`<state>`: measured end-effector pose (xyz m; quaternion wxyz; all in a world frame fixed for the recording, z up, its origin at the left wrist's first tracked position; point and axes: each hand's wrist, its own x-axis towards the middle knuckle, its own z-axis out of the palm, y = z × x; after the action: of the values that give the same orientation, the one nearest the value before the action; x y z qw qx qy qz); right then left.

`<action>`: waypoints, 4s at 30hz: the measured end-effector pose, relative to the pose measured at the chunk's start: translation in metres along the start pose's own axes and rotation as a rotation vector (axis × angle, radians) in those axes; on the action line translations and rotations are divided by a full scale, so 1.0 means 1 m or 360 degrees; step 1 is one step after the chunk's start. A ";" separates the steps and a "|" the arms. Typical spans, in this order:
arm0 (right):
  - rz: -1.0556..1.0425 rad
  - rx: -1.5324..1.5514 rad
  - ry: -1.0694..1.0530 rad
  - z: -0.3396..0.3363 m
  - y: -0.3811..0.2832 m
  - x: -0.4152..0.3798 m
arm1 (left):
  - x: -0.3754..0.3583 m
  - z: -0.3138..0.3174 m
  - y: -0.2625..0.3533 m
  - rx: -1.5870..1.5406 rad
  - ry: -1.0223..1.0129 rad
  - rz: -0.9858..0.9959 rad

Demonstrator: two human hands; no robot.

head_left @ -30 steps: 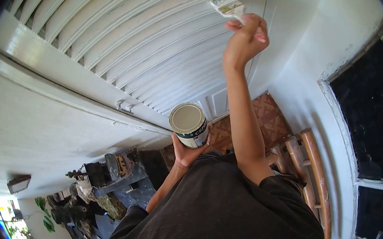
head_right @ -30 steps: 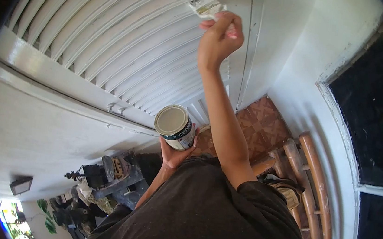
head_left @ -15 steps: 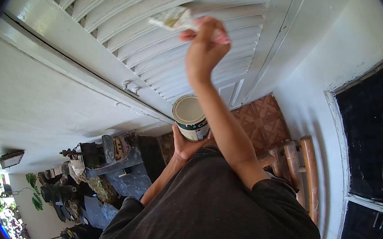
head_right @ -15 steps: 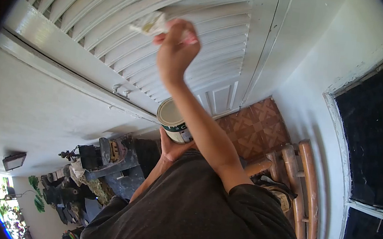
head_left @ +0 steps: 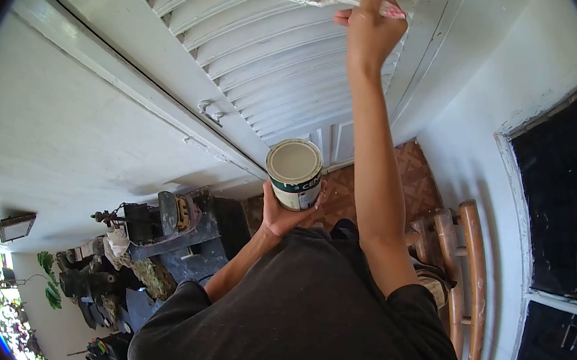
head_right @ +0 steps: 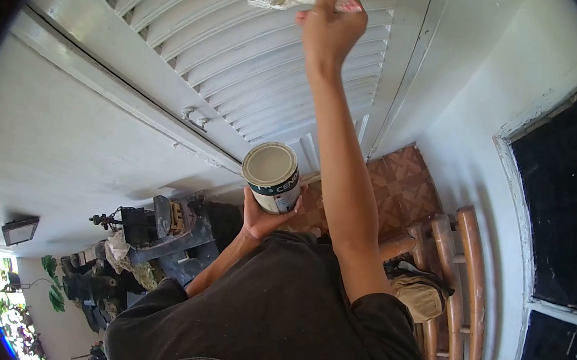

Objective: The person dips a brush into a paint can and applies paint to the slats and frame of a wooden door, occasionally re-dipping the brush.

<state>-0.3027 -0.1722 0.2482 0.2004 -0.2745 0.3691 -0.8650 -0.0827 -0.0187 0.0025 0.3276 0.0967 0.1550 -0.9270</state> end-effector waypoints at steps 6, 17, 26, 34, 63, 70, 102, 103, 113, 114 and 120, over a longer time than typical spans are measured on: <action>-0.0558 -0.0522 0.0067 -0.072 -0.017 -0.039 | -0.024 -0.003 0.000 0.0014 0.0152 -0.0042; -0.1473 -0.1881 -0.0065 -0.073 -0.028 -0.016 | -0.055 -0.016 0.004 0.0050 0.0172 -0.0053; -0.1326 -0.1949 -0.0180 -0.026 0.001 -0.034 | -0.065 -0.021 0.007 0.0083 0.0192 0.0009; -0.1375 -0.1780 -0.0277 -0.028 0.004 -0.036 | -0.071 -0.025 0.015 -0.0007 0.0185 0.0001; -0.1326 -0.1775 -0.0442 -0.020 -0.016 -0.047 | -0.053 -0.022 0.023 0.0076 0.0181 -0.0081; -0.1085 -0.0958 -0.0761 0.027 -0.013 -0.112 | -0.046 -0.019 0.028 0.0033 0.0193 -0.0123; 0.0005 0.0218 -0.0155 0.096 0.044 -0.165 | -0.058 -0.044 0.051 0.0081 0.0134 0.0031; -0.0089 0.0163 -0.0145 0.099 0.045 -0.170 | -0.058 -0.046 0.050 0.0107 0.0114 0.0058; 0.0015 -0.0096 -0.0435 0.093 0.025 -0.128 | -0.061 -0.032 0.044 -0.0131 -0.0247 -0.0103; -0.0006 -0.0096 -0.0426 0.093 0.027 -0.130 | -0.062 -0.031 0.041 -0.0096 -0.0225 -0.0091; -0.0196 -0.0399 -0.0596 0.076 0.023 -0.124 | -0.066 -0.030 0.014 -0.0010 0.0045 0.0020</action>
<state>-0.1568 -0.1589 0.2342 0.1764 -0.4750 0.4126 -0.7570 -0.0212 0.0197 -0.0106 0.3316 0.1098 0.1618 -0.9229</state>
